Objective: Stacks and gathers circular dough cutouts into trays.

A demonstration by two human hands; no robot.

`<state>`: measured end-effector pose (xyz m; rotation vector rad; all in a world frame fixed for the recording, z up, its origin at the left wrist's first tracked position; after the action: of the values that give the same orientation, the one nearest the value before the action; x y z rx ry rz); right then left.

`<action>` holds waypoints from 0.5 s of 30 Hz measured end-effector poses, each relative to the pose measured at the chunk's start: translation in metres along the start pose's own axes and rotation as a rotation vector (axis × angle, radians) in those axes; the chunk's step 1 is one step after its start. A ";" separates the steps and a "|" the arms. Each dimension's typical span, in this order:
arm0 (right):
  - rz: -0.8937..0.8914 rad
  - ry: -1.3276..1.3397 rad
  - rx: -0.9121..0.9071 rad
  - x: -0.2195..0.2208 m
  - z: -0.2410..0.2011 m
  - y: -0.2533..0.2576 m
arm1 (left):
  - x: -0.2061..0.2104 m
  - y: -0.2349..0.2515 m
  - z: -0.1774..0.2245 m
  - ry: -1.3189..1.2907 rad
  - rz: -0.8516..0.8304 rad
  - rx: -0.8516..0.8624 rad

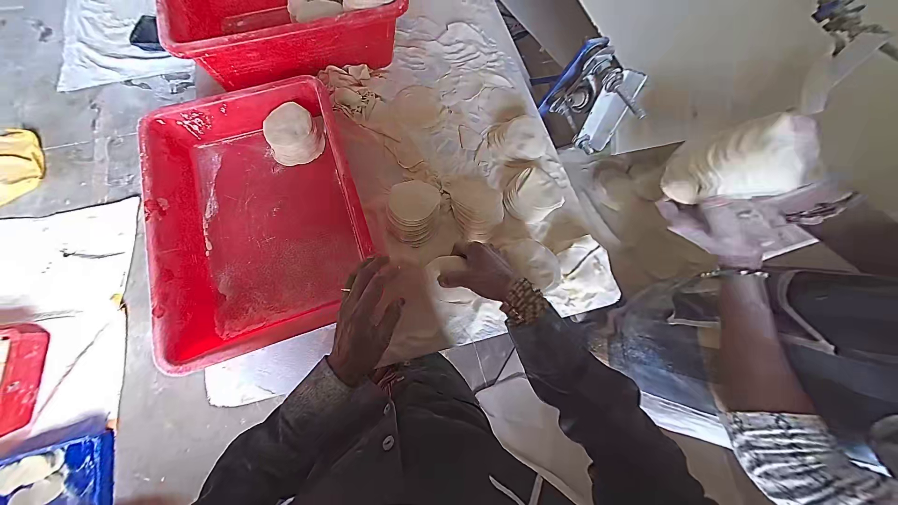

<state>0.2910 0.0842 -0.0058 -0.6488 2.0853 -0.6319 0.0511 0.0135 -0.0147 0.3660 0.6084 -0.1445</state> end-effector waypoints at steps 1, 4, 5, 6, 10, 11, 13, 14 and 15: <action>0.016 0.091 -0.076 -0.003 -0.004 -0.010 | 0.005 0.000 0.002 -0.063 0.016 -0.022; 0.050 0.639 -0.296 -0.011 -0.008 -0.038 | 0.017 0.000 0.001 -0.320 0.060 -0.171; 0.065 0.775 -0.326 -0.011 -0.003 -0.040 | 0.020 0.001 0.001 -0.406 0.071 -0.236; 0.117 0.798 -0.318 -0.009 0.004 -0.039 | 0.023 0.001 0.003 -0.467 0.081 -0.291; 0.275 0.043 0.005 0.000 0.028 -0.018 | 0.035 0.003 0.011 -0.564 0.067 -0.396; 0.257 -0.004 0.033 0.000 0.028 -0.015 | 0.040 0.005 0.013 -0.625 0.035 -0.420; 0.266 0.157 -0.016 -0.006 0.017 -0.025 | 0.056 0.008 0.012 -0.806 0.002 -0.563; 0.275 0.298 -0.067 -0.009 0.008 -0.032 | 0.066 0.010 0.012 -0.941 0.029 -0.706; 0.281 0.442 -0.131 -0.012 -0.001 -0.040 | 0.074 0.014 0.015 -1.077 0.077 -0.860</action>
<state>0.3051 0.0627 0.0267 -0.2905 2.5872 -0.5121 0.1229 0.0189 -0.0425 -0.5246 -0.4348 0.0164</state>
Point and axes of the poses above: each hand's wrist, its own y-axis towards the middle knuckle, its own x-axis out of the palm, z = x × y, the point moved 2 cm from there along y, towards the middle knuckle, and after that the axes turned 2 degrees about -z, right-handed, at the moved point
